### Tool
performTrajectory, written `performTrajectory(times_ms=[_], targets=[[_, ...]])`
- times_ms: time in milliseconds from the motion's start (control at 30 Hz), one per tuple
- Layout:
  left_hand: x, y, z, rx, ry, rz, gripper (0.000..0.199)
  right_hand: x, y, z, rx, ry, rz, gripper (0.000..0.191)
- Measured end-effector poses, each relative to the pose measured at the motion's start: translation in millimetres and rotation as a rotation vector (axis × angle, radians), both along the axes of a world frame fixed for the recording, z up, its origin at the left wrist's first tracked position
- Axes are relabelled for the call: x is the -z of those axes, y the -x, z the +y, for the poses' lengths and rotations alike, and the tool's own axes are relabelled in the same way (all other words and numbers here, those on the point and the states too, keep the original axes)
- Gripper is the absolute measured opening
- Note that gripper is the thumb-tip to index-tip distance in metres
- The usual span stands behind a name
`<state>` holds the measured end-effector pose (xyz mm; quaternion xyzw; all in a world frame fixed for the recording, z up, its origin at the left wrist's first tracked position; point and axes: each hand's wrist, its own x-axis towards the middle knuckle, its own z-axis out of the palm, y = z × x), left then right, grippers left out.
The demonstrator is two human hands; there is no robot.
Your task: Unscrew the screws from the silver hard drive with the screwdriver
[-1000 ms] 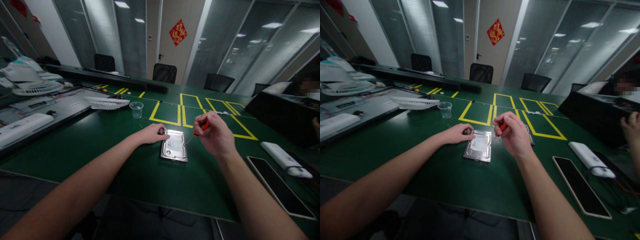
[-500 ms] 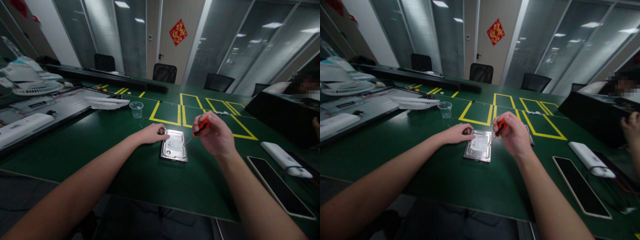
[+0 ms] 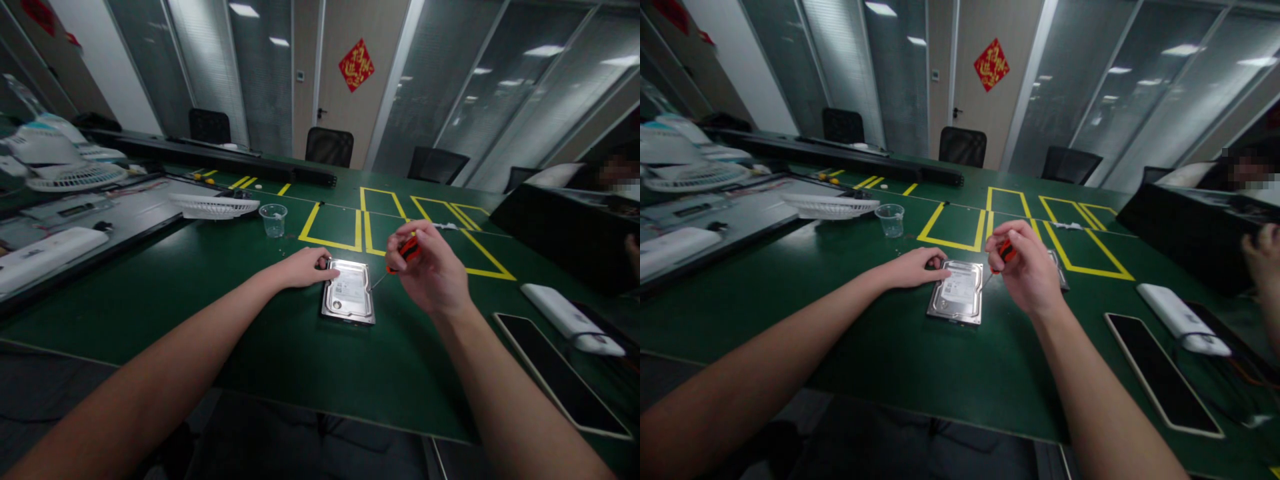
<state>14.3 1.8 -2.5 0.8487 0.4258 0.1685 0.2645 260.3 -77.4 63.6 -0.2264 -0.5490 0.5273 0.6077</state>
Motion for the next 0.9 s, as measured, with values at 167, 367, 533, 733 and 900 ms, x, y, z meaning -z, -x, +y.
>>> performTrajectory(times_ms=[167, 367, 533, 733, 900], targets=[[1.0, 0.4, 0.8, -0.002, 0.003, -0.004, 0.063, -0.4, -2.0, 0.7, -0.011, 0.004, 0.009, 0.035], [0.8, 0.7, 0.8, -0.005, 0.007, 0.001, 0.063, -0.9, -2.1, -0.9, -0.021, 0.029, -0.014, 0.027], [-2.6, 1.1, -1.2, -0.003, 0.02, 0.008, 0.064, -2.0, 0.1, -2.6, 0.037, 0.008, -0.067, 0.019], [-3.5, 0.5, -2.2, -0.011, 0.02, 0.019, 0.065, -0.5, -0.1, -1.2, 0.037, 0.0, -0.05, 0.013], [-2.0, -0.9, -2.1, -0.004, -0.018, 0.015, 0.062, 0.6, -1.2, -0.3, 0.014, 0.016, -0.03, 0.013]])
